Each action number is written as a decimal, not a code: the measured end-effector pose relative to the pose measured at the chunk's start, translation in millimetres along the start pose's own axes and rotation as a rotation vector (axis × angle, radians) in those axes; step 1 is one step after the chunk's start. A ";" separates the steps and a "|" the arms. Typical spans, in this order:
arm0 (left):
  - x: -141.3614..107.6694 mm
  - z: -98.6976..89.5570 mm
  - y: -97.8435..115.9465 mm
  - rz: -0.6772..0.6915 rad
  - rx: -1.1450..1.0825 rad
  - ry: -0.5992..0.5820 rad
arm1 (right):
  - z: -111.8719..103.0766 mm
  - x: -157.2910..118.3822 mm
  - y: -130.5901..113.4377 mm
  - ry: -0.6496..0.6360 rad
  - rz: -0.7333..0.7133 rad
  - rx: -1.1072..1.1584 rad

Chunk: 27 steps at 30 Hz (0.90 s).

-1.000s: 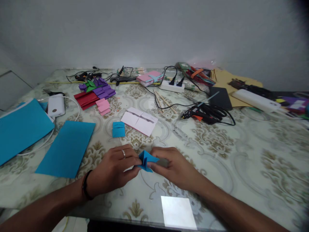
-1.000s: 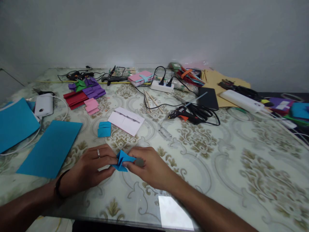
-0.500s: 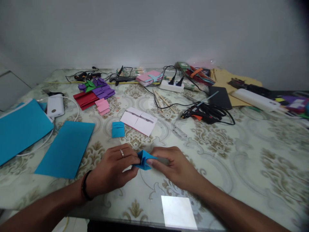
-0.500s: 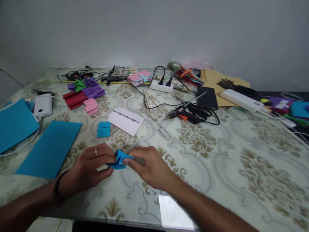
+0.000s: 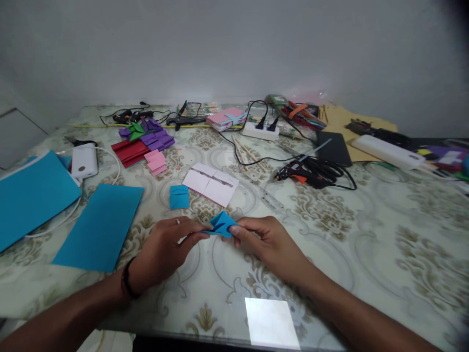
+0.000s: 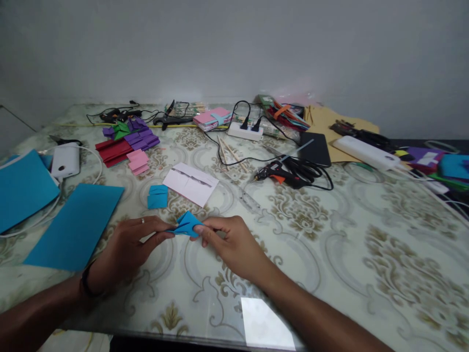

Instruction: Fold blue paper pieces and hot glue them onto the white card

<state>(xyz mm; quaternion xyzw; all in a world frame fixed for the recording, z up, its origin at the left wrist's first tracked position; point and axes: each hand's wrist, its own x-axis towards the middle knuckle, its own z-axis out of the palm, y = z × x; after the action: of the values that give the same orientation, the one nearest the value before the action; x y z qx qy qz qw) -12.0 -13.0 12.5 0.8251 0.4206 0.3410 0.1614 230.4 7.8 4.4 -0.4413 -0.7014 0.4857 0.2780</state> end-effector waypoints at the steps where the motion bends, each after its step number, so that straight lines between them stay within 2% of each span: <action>1: 0.3 -0.3 0.1 0.010 0.007 -0.006 | -0.6 0.1 -0.8 -0.008 -0.004 0.015; 9: 0.1 1.1 -2.0 0.092 0.025 -0.023 | 0.0 3.6 1.0 -0.076 0.030 0.313; 13: -0.2 1.7 -3.7 0.001 -0.052 -0.047 | 1.0 3.8 2.2 -0.069 0.026 0.358; 18: 1.1 1.3 0.0 -0.172 -0.259 -0.169 | 1.6 2.9 1.2 -0.058 0.050 0.376; 21: 0.8 2.7 2.4 -0.273 -0.257 -0.219 | 3.1 2.4 1.9 -0.089 0.064 0.396; 27: 0.4 5.3 2.2 -0.233 -0.226 -0.211 | 8.6 1.9 7.6 -0.137 0.057 0.439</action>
<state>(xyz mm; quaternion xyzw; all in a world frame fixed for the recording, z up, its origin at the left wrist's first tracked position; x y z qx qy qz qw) -6.9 -13.9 10.1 0.7787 0.4528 0.2769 0.3347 225.1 6.8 -5.9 -0.3558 -0.5836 0.6630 0.3053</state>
